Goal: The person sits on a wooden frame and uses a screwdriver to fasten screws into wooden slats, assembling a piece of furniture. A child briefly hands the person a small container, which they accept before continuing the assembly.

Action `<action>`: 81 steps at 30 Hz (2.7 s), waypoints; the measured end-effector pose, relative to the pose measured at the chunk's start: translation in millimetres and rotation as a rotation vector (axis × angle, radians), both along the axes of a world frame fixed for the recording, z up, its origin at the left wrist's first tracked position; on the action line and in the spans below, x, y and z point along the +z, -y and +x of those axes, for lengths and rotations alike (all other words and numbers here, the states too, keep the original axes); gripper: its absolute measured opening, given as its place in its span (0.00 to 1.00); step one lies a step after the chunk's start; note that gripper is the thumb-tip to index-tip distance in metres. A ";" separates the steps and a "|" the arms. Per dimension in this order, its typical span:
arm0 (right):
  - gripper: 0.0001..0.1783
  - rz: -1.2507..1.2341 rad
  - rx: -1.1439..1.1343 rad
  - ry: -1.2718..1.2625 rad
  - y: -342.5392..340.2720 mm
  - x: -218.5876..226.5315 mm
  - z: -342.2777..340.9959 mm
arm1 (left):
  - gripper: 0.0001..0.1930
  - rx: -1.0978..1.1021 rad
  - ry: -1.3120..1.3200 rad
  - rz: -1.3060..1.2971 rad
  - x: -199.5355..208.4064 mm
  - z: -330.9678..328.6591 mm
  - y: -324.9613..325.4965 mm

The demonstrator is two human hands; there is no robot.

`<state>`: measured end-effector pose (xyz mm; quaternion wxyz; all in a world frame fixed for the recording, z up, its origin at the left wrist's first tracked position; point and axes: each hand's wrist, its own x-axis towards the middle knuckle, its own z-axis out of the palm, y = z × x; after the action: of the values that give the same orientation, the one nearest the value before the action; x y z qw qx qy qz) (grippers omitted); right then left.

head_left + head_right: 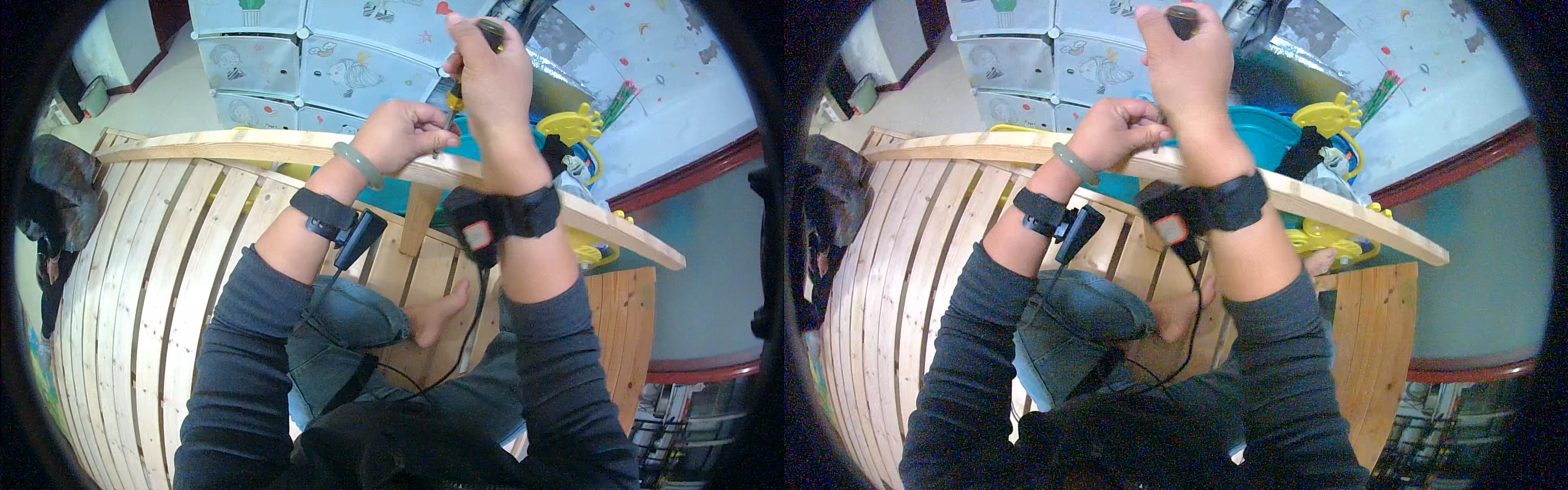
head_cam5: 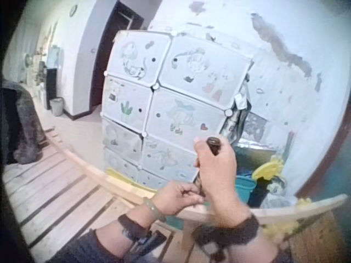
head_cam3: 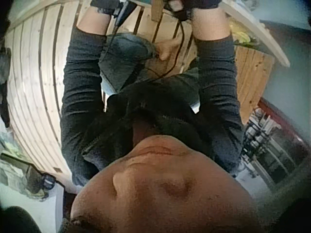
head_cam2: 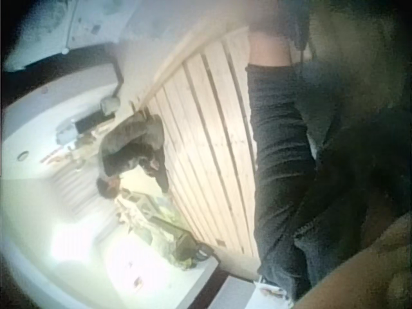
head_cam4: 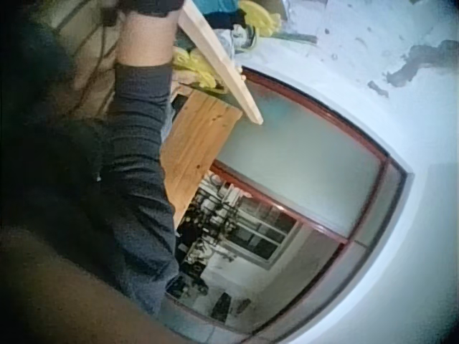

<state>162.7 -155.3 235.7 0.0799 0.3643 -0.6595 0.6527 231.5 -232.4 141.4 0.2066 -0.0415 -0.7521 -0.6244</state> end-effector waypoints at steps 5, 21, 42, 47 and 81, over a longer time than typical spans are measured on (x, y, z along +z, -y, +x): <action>0.16 0.319 1.093 0.588 -4.7 17.5 -19.0 | 0.10 -0.133 -0.026 0.069 -5.6 -0.8 6.6; 0.21 0.309 1.525 0.693 3.8 19.0 -26.3 | 0.12 -0.173 -0.096 0.091 -5.3 1.7 2.7; 0.17 0.218 1.254 0.433 -4.9 23.2 -13.9 | 0.09 -0.214 -0.132 0.102 -11.4 -1.0 12.6; 0.15 0.300 1.418 0.509 5.5 28.6 -16.0 | 0.08 -0.211 -0.139 0.121 -12.5 15.2 7.7; 0.13 0.112 0.683 0.604 0.5 11.8 -26.2 | 0.12 -0.153 -0.017 0.194 -8.8 14.1 0.5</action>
<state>136.4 -155.8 247.5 -0.3555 0.3581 -0.5295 0.6819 245.6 -232.9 132.5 0.1675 -0.0839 -0.6812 -0.7077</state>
